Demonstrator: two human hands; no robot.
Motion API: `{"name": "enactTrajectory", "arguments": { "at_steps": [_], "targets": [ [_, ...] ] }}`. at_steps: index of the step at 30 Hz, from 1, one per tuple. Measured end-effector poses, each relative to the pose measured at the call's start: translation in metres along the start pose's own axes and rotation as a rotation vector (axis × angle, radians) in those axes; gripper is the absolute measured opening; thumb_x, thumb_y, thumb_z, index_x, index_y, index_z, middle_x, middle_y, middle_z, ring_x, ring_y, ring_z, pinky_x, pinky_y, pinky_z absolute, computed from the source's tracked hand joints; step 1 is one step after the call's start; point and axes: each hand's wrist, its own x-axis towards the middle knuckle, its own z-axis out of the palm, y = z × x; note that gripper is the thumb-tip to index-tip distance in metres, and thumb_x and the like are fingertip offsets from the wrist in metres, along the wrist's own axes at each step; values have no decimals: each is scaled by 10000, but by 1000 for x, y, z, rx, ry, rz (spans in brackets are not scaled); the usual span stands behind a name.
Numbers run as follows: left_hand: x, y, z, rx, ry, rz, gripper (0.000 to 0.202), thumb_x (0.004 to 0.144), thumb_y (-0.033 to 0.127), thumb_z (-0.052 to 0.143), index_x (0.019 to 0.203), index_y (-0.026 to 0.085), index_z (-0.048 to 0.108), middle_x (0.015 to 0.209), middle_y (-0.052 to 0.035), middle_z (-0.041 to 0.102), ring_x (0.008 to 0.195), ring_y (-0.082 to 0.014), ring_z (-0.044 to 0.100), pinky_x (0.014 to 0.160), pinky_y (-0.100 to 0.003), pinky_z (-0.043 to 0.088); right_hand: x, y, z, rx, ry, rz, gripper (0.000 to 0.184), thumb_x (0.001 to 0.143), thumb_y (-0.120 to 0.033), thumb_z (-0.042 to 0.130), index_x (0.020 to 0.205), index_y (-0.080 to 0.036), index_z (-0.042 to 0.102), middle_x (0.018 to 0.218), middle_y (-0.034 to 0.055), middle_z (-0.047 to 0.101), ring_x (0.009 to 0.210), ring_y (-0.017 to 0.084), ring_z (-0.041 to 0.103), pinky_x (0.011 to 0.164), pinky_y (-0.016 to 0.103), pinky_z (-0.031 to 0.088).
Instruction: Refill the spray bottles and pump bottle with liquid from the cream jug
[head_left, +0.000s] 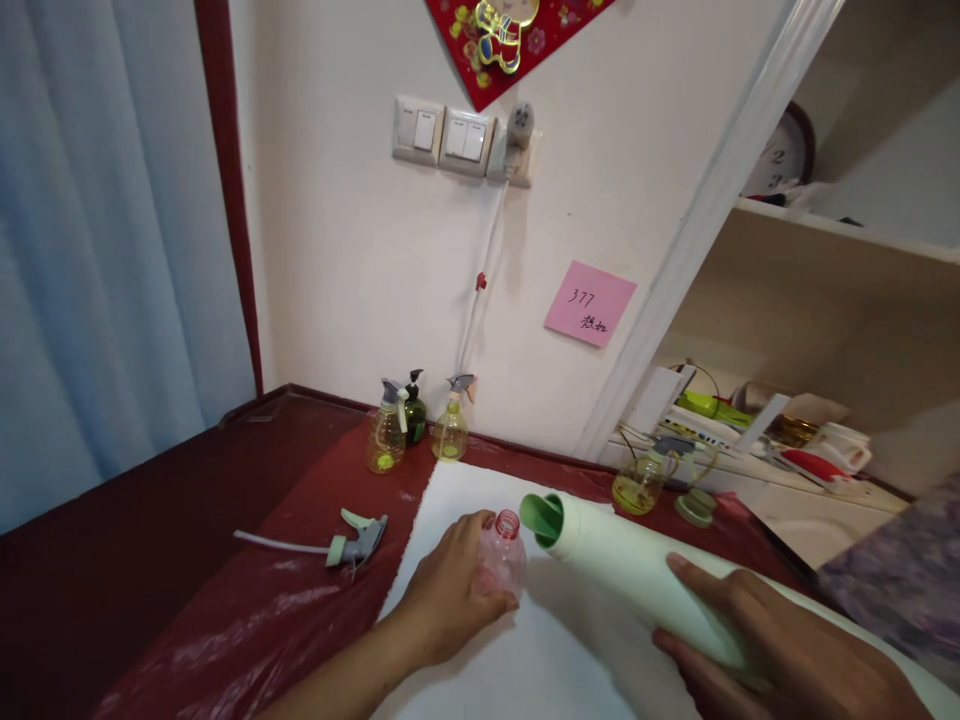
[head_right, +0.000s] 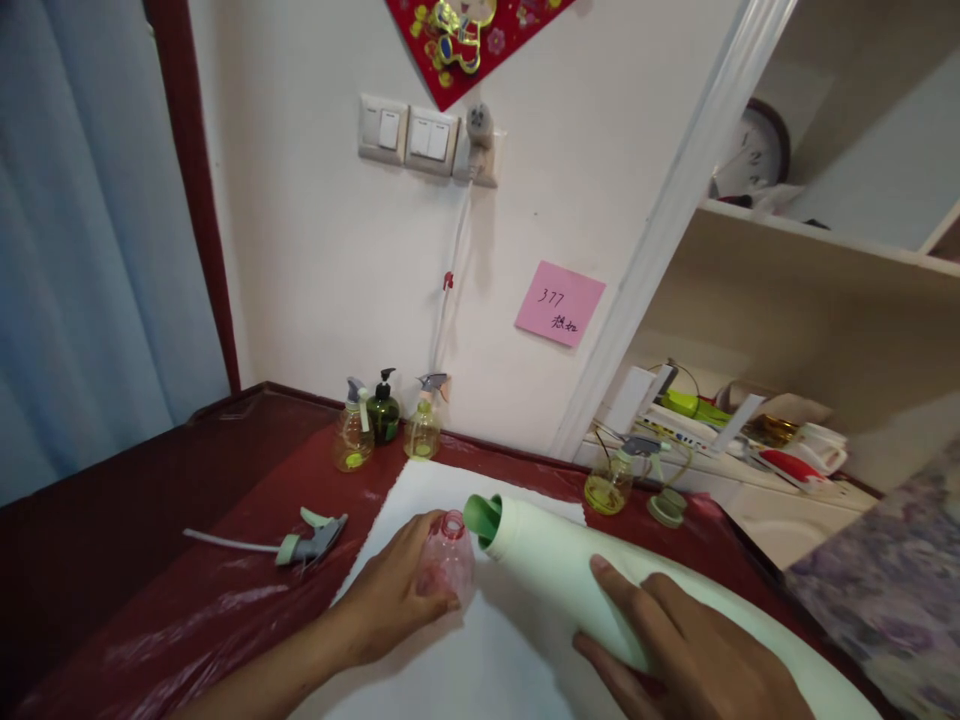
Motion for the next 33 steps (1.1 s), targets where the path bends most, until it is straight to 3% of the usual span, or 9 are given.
{"name": "enactTrajectory", "arguments": {
  "at_steps": [18,33],
  "targets": [
    [0,-1,0,-5,16,35,706,689,260,695,1366,248,497,1374,-106,584,1304,-328,518,1075,-420,418,-11,1,7,-31,-58,-1,472,926,-358,624,1369,-203,581,887,64,725,655,204,709,565,317,556],
    [0,0,-1,-10,8,19,713,691,271,704,1371,248,490,1377,-107,579,1306,-327,514,1075,-424,410,-1,-2,3,-59,-82,-25,429,925,-353,614,1322,-191,611,879,60,707,650,198,689,571,325,541]
  ]
}}
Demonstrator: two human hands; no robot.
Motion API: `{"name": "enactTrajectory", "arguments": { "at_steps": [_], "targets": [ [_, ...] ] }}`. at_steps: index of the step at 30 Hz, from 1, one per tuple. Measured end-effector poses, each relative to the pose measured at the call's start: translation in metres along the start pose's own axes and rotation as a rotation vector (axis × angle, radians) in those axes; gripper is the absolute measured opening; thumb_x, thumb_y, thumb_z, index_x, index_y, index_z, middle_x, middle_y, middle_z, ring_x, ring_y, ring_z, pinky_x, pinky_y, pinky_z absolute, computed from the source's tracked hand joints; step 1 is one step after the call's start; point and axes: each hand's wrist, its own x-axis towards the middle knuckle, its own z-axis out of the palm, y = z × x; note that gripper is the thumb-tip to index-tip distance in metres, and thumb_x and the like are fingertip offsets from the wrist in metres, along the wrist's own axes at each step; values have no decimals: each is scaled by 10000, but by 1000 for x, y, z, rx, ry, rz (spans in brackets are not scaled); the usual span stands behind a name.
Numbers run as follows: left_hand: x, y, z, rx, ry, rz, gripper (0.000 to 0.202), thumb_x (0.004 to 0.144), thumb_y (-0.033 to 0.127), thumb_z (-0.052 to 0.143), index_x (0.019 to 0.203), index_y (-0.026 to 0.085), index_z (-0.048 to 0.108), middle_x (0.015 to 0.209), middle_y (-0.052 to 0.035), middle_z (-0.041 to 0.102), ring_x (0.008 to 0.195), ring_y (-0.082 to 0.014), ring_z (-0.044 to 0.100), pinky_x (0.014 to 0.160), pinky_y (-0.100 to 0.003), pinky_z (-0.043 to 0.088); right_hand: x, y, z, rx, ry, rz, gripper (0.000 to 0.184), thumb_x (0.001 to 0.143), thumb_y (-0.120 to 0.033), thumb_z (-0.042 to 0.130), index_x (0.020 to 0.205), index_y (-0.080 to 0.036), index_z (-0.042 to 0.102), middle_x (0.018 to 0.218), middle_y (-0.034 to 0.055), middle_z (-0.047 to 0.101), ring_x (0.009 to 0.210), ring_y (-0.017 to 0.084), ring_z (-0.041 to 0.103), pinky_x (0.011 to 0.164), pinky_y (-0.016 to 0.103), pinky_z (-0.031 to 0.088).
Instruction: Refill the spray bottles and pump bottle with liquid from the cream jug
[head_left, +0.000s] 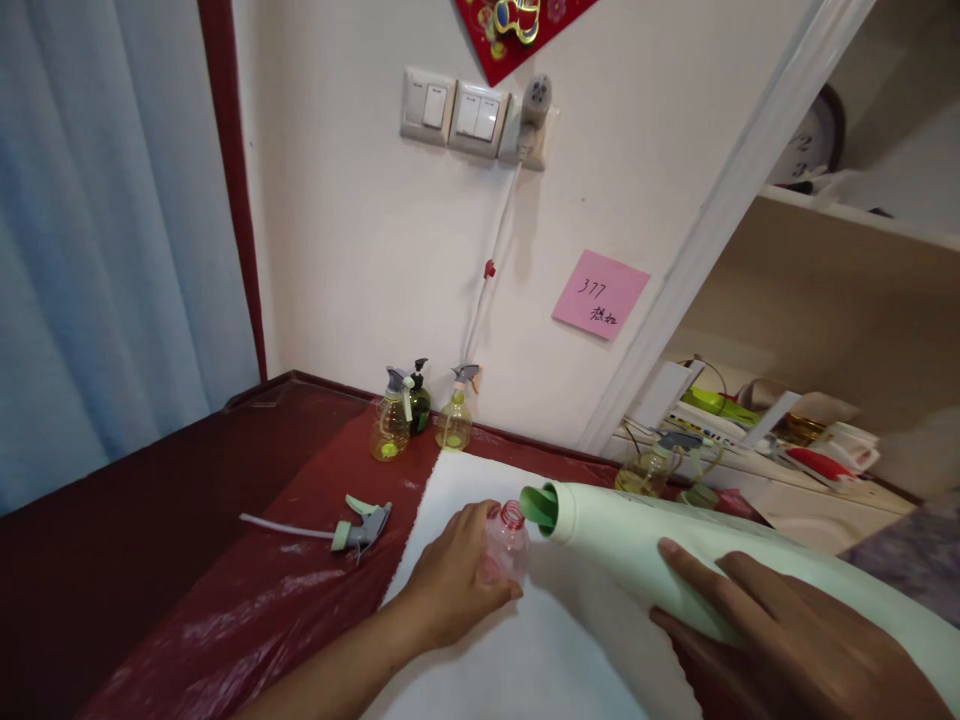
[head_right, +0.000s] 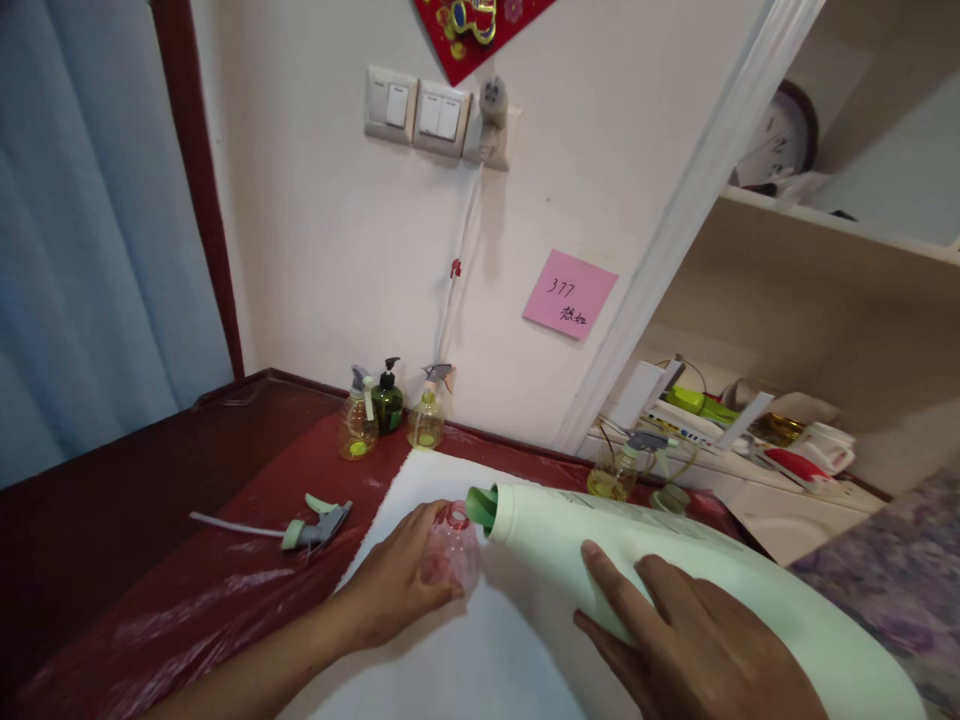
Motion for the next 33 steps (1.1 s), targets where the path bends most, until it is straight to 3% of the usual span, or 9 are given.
{"name": "enactTrajectory", "arguments": {
  "at_steps": [18,24,33],
  "targets": [
    [-1,-2,1,20,-7,-2,703,706,296,729,1366,246,491,1383,-106,574,1301,-332,517,1058,-421,426,1,1,-2,11,-27,1,490,913,-331,623,1382,-196,578,863,60,687,655,201,669,559,324,509],
    [0,1,-1,40,-40,-15,735,707,298,730,1386,204,466,1406,-121,555,1320,-314,496,1093,-414,404,4,0,-4,-1,6,-17,390,956,-337,571,1308,-183,636,853,52,676,645,183,655,561,311,485],
    [1,1,-1,48,-41,-21,753,707,301,737,1397,202,455,1420,-114,544,1329,-311,490,1099,-437,405,2,1,-3,-16,2,-13,397,955,-330,583,1326,-201,643,878,45,672,681,175,643,592,310,458]
  ]
}}
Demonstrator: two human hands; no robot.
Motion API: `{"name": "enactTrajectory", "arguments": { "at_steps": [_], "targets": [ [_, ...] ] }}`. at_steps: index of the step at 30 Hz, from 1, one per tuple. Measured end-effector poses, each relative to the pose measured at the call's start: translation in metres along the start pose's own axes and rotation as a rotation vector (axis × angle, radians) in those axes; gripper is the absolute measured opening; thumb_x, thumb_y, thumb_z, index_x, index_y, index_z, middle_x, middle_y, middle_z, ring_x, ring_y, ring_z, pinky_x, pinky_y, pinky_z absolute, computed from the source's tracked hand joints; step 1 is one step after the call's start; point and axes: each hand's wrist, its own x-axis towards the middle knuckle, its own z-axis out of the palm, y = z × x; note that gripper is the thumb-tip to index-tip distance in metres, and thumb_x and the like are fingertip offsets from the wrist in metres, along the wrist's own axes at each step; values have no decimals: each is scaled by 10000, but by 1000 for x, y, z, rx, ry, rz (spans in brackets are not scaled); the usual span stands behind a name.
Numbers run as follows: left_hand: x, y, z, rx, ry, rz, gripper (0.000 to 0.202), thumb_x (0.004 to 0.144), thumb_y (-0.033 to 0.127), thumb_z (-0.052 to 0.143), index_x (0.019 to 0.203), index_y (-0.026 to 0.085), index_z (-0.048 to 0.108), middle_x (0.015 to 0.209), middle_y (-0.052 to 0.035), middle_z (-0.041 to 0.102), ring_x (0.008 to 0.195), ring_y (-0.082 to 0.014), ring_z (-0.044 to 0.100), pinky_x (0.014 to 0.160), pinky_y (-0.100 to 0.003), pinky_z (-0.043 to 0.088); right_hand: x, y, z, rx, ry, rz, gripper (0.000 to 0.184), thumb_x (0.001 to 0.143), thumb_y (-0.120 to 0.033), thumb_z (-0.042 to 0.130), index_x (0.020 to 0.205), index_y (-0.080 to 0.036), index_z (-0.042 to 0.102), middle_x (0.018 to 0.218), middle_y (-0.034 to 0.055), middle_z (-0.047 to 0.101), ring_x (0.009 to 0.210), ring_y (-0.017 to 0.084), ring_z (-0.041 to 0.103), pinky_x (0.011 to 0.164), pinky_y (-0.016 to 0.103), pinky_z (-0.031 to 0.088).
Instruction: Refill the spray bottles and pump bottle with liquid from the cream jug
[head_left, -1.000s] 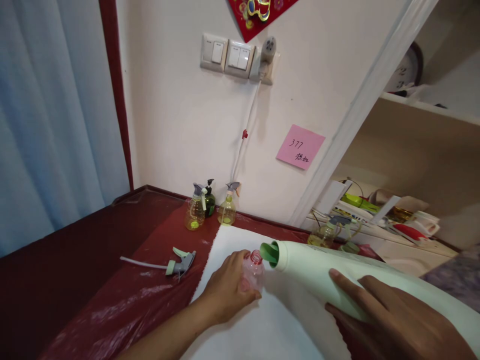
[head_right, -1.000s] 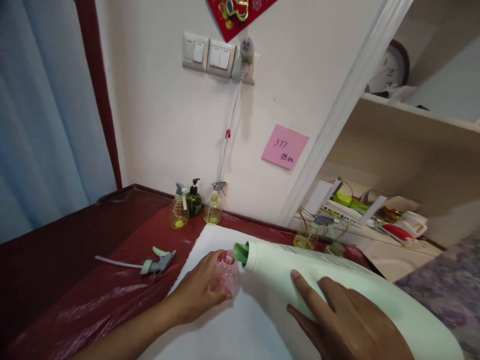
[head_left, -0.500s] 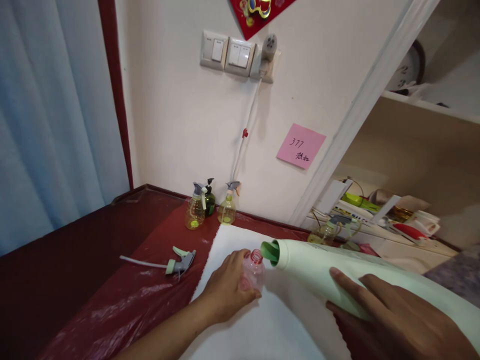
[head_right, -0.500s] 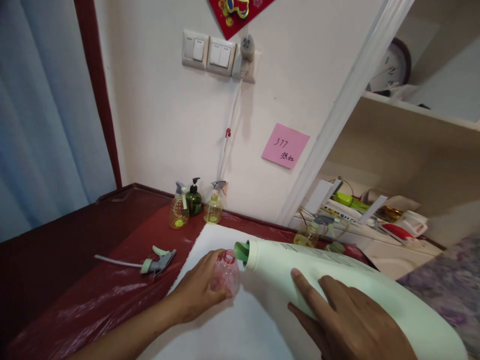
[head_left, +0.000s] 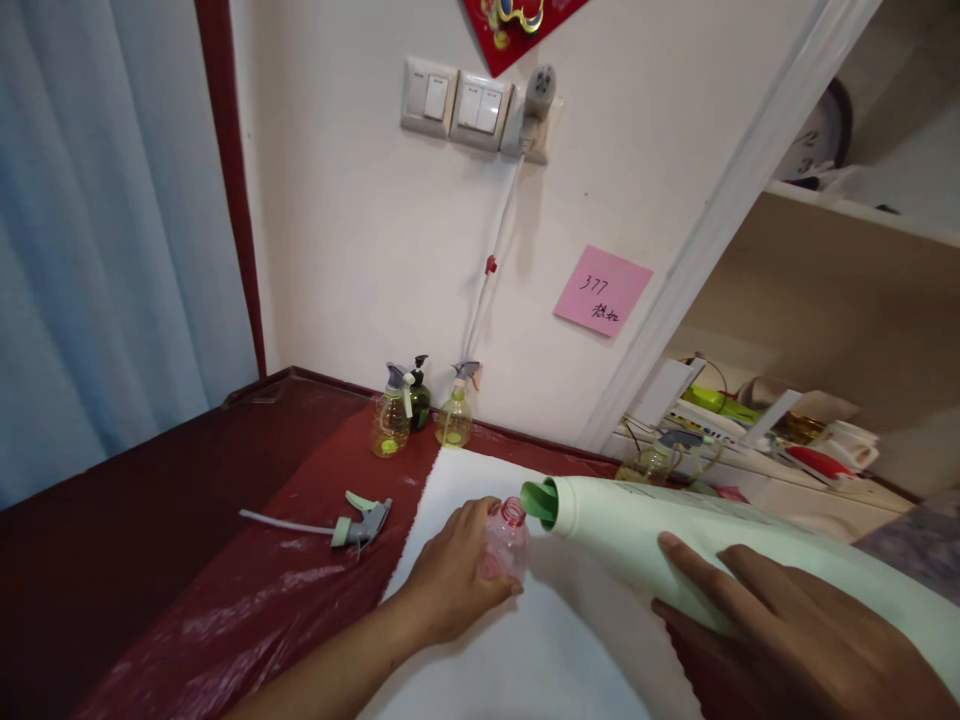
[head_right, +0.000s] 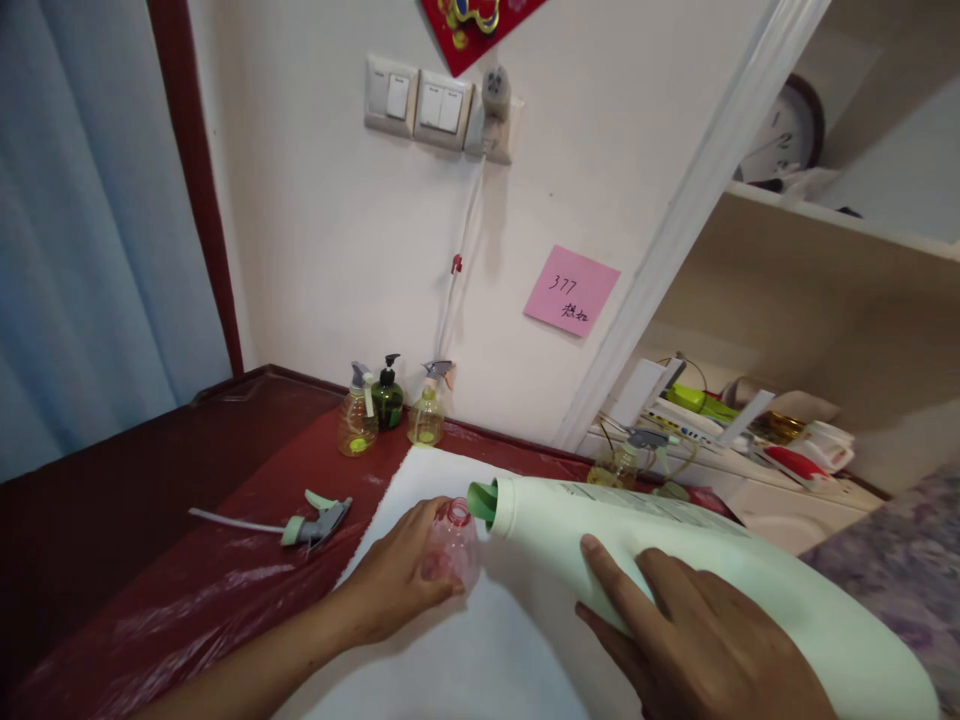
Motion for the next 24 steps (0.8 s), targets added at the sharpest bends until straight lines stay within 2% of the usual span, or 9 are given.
{"name": "enactTrajectory", "arguments": {
  "at_steps": [17,24],
  "targets": [
    [1,-5,4,-1,12,24,773,706,296,728,1417,197,440,1420,-124,545,1332,-303,493,1108,-413,397,-2,3,1,12,17,-9,437,954,-323,596,1373,-203,624,912,45,677,712,172,633,639,322,454],
    [1,-3,2,7,9,18,762,714,291,718,1418,200,440,1438,-126,537,1350,-302,484,1116,-412,394,2,1,-2,12,15,-8,408,941,-315,609,1329,-194,648,886,50,679,693,181,640,620,329,456]
  ]
}}
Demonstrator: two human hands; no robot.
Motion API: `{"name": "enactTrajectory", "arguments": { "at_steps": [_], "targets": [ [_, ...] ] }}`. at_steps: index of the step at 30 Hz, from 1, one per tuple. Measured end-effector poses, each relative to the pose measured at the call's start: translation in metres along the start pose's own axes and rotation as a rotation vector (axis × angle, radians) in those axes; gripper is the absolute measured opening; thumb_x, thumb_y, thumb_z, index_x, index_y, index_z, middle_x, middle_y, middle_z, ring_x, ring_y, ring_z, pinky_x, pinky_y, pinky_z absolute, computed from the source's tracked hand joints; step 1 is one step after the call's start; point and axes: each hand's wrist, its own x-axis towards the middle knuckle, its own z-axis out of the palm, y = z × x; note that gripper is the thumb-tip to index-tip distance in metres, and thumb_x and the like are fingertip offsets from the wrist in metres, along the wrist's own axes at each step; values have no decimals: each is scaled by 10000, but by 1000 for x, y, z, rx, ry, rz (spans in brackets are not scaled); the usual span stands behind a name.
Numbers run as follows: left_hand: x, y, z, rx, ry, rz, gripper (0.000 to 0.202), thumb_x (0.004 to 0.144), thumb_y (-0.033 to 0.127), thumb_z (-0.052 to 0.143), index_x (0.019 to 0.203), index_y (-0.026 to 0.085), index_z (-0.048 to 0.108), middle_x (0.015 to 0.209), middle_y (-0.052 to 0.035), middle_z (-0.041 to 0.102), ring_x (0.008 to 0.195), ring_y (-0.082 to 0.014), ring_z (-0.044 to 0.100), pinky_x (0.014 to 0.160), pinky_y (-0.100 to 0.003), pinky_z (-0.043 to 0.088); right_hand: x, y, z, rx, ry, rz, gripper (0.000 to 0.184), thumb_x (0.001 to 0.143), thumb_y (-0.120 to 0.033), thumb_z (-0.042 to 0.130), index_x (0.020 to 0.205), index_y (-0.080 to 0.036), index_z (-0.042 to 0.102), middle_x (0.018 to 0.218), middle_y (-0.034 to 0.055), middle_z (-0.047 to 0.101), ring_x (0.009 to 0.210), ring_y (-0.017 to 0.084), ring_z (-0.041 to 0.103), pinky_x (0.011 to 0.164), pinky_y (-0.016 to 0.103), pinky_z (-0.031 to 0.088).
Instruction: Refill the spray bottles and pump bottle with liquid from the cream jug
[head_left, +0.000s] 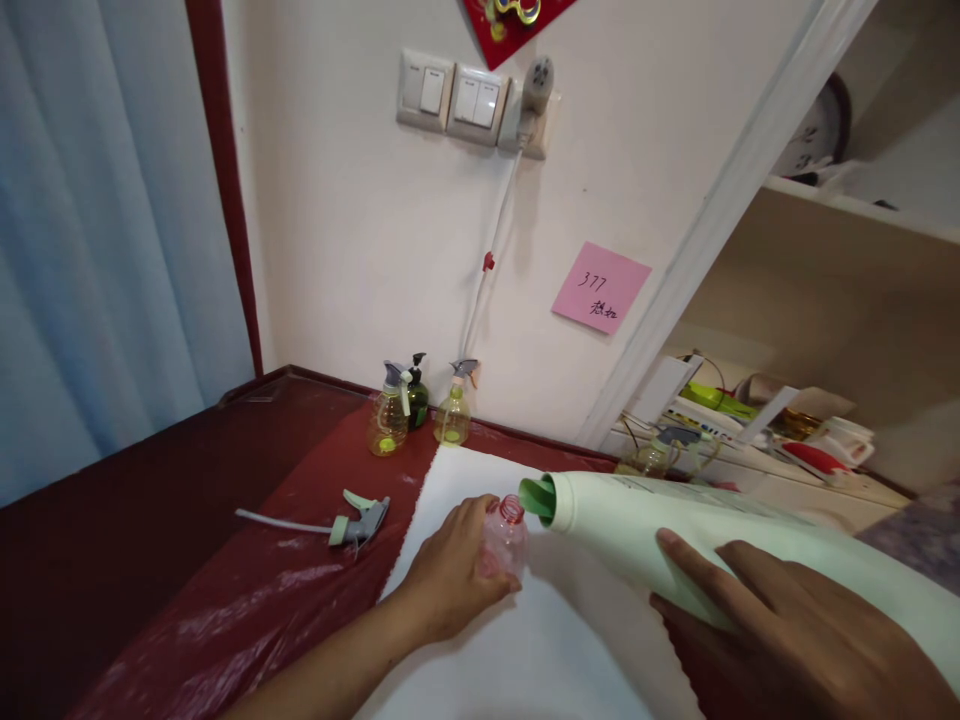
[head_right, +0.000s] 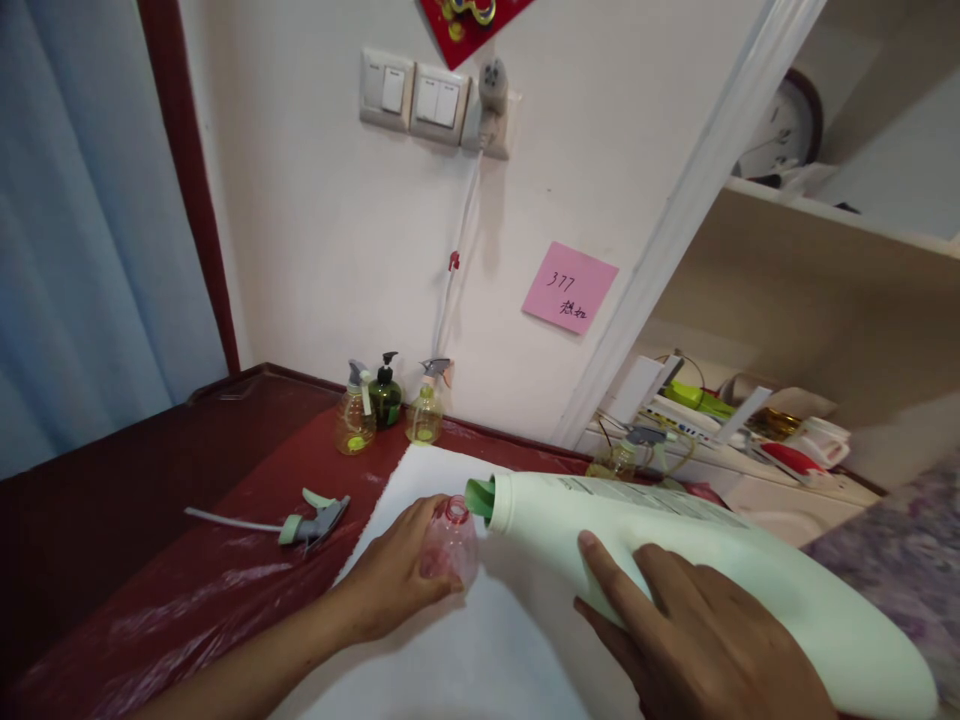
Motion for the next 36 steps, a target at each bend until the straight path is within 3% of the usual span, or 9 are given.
{"name": "enactTrajectory", "arguments": {
  "at_steps": [11,21,32,36],
  "targets": [
    [-1,-1,1,-8,0,-4,756,710,297,718,1407,227,434,1434,-112,537,1340,-296,486,1108,-416,397,7,-1,-6,-21,9,-18,395,962,-326,567,1322,-180,634,870,61,679,663,187,635,583,318,464],
    [-1,1,0,1,-4,1,762,714,300,708,1417,218,426,1433,-121,536,1341,-301,487,1113,-415,394,-3,2,-4,4,11,-8,424,1011,-259,466,1418,-188,562,944,68,685,711,187,636,652,336,461],
    [-2,1,0,4,8,8,740,715,295,700,1405,250,434,1437,-102,543,1341,-296,497,1109,-404,407,0,4,-9,-29,38,-30,430,985,-301,556,1392,-168,593,943,61,681,702,178,629,657,336,443],
    [-2,2,0,7,2,5,739,716,293,700,1402,239,433,1434,-109,539,1342,-300,494,1109,-413,409,-1,5,-9,-17,29,-31,418,1013,-308,491,1398,-172,585,956,69,694,714,188,645,655,342,461]
  ]
}}
